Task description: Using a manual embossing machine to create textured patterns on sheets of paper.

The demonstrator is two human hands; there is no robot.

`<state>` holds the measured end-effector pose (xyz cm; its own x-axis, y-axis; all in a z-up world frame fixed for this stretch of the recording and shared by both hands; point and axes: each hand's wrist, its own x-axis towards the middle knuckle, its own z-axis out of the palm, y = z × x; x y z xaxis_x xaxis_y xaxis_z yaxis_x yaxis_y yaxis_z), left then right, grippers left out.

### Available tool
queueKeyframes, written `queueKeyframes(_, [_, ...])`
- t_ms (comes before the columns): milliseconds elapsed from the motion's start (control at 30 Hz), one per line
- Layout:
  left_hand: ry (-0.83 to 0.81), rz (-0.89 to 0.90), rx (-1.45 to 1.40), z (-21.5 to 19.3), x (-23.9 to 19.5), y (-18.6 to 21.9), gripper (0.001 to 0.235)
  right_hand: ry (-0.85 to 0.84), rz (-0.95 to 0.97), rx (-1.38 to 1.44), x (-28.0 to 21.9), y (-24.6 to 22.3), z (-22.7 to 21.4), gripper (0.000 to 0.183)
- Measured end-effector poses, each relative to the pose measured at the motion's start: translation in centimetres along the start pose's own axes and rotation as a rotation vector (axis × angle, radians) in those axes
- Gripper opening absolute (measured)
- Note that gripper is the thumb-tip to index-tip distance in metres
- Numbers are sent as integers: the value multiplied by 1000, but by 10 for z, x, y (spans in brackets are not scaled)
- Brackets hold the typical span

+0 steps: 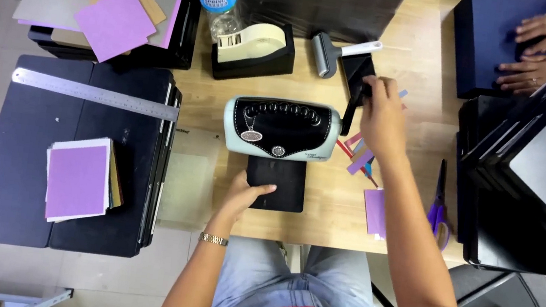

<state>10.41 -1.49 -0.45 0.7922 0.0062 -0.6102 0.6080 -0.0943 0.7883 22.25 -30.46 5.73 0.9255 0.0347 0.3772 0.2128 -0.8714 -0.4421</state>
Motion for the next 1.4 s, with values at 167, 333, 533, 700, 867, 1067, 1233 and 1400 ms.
queueKeyframes(167, [-7,-21,24,-1,1,3,76,-599,140,-98,-50,41,80,53])
queueKeyframes(333, [-9,-37,31,-1,6,7,74,-889,269,-116,-69,-16,2,31])
queueKeyframes(533, [2,-30,10,-2,5,2,74,-639,115,-16,-10,-26,-63,28])
queueKeyframes(700, [62,18,36,2,2,-2,81,-164,-39,-98,27,54,72,42])
queueKeyframes(867, [294,171,168,-8,-1,9,86,-638,110,-52,-52,52,85,33])
queueKeyframes(1067, [651,962,622,4,13,90,44,-923,217,107,-68,-19,-41,30])
queueKeyframes(1233, [474,955,1004,33,49,132,59,-822,211,166,-47,-53,-99,38])
queueKeyframes(1400, [284,652,1035,35,20,131,57,-654,355,251,-43,-92,-130,49])
